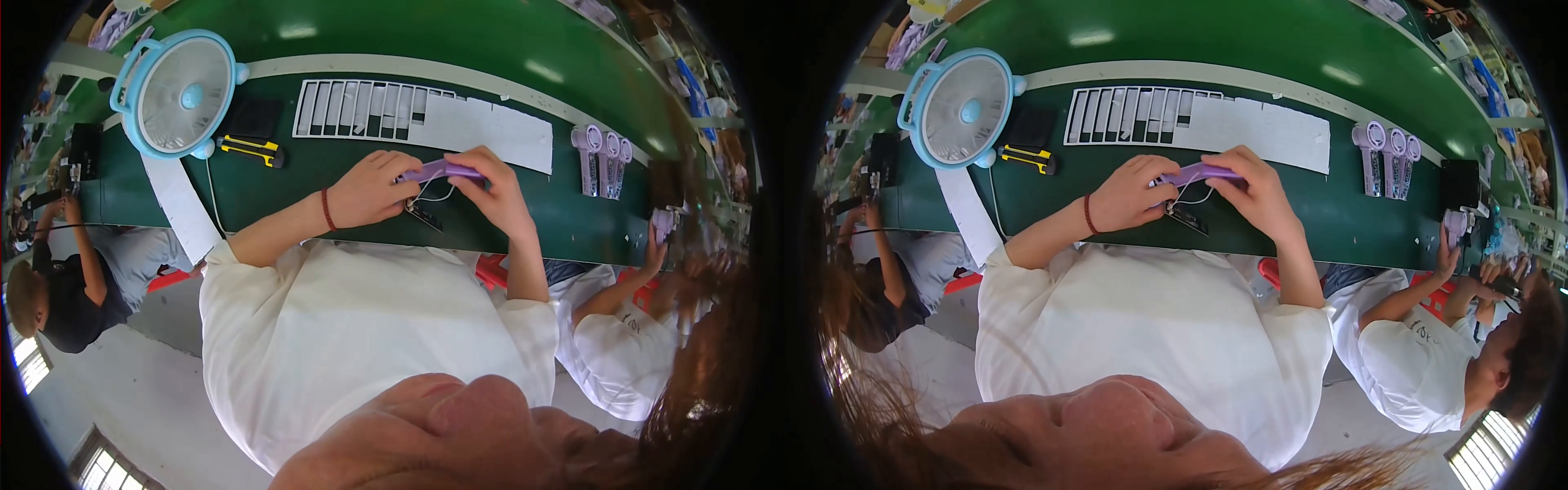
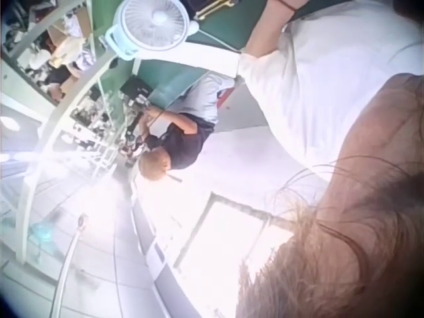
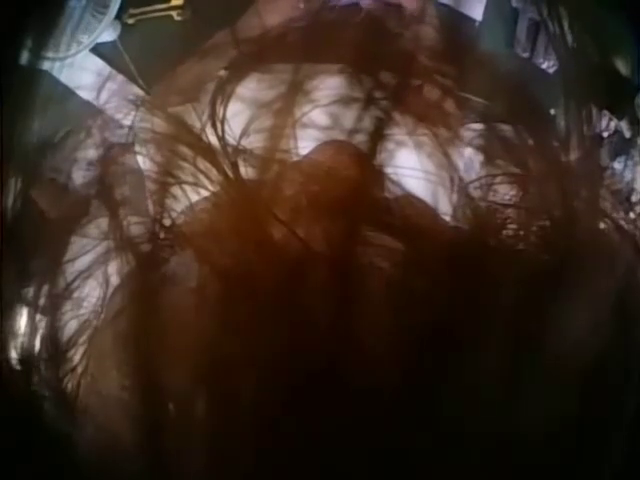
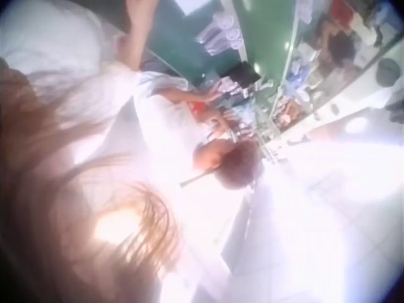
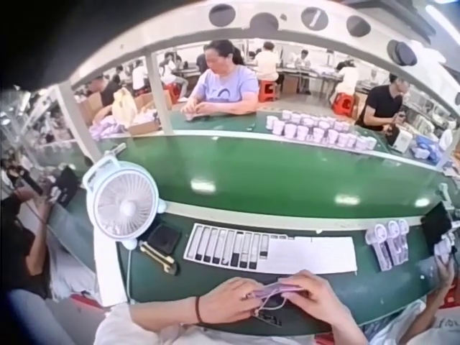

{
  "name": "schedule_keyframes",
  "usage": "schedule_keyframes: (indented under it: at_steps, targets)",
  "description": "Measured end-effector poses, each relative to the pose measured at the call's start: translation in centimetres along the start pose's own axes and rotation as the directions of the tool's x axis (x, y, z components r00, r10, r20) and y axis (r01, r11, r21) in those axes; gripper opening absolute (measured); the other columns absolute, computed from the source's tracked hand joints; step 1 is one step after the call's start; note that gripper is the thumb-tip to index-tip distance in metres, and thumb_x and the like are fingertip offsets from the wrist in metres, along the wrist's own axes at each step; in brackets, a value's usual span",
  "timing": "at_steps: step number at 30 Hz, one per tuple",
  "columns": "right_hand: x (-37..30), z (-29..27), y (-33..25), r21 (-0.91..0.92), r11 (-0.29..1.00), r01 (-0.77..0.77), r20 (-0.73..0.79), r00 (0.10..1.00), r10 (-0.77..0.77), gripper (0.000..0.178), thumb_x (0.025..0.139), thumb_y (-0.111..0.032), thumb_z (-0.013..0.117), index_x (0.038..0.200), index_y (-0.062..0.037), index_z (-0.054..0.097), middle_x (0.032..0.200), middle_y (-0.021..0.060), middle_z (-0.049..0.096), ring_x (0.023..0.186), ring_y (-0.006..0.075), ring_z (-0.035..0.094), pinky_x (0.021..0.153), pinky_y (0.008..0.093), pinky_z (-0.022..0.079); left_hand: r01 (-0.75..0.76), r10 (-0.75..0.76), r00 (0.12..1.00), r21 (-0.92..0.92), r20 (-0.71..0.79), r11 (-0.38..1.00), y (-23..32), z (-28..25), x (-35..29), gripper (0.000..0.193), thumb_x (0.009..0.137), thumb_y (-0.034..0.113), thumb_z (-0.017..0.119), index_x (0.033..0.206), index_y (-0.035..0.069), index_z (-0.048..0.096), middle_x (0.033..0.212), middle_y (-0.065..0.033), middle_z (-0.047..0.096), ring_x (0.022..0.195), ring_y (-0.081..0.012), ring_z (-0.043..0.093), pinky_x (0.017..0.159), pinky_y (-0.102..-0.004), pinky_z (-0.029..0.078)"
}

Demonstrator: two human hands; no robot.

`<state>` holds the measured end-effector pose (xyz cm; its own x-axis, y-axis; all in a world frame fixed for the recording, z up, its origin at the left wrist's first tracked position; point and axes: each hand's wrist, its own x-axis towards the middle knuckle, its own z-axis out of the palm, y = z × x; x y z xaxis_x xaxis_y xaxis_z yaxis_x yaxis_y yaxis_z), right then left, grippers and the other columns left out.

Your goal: Assembling components and applying labels to small handheld portable fans on a production line.

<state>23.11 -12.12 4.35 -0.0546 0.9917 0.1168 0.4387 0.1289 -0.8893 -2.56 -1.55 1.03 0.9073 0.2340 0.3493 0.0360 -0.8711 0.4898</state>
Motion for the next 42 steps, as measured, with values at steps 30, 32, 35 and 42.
schedule_keyframes:
  at_steps: [30,32,35,42]
  targets:
    - [-0.8,-0.1,2.5,-0.187,0.944,0.273,0.109,0.961,-0.256,0.032,0.078,0.007,0.076,0.108,-0.0073,0.079,0.116,0.0044,0.076,0.105,0.0289,0.066,0.09,0.0369,0.057,-0.131,0.131,0.991,0.055,-0.01,0.99,-0.1,0.9,1.0,0.029,0.078,0.014,0.08,0.103,0.01,0.064,0.105,-0.0038,0.064,0.108,-0.023,0.061,0.095,-0.0382,0.049]
    - [-0.9,-0.1,2.5,-0.212,0.932,0.295,0.163,0.951,-0.264,0.036,0.075,0.009,0.075,0.107,-0.0079,0.079,0.113,0.0041,0.077,0.106,0.0286,0.066,0.091,0.0381,0.057,-0.148,0.147,0.989,0.044,0.027,0.988,-0.1,1.0,1.0,0.031,0.077,0.015,0.08,0.103,0.01,0.063,0.105,-0.0035,0.063,0.107,-0.023,0.061,0.094,-0.0385,0.048]
    - [-0.1,0.0,2.9,-0.276,0.895,0.35,0.207,0.931,-0.3,0.037,0.073,0.009,0.074,0.105,-0.0092,0.079,0.109,0.0038,0.077,0.109,0.0285,0.067,0.093,0.0396,0.057,-0.169,0.17,0.981,-0.011,0.089,0.985,-0.3,-0.6,1.1,0.04,0.079,0.019,0.083,0.113,0.009,0.064,0.116,-0.0079,0.064,0.118,-0.0275,0.06,0.103,-0.0413,0.046]
    - [6.4,1.3,2.0,-0.265,0.912,0.313,0.011,0.947,-0.321,0.024,0.087,0.004,0.073,0.109,-0.0054,0.074,0.109,0.0115,0.074,0.1,0.0345,0.07,0.085,0.0407,0.057,-0.03,0.023,0.998,-0.15,-0.05,0.988,-6.4,-3.9,1.3,0.023,0.096,0.014,0.07,0.117,0.003,0.07,0.123,-0.0124,0.069,0.126,-0.0366,0.06,0.105,-0.048,0.049]
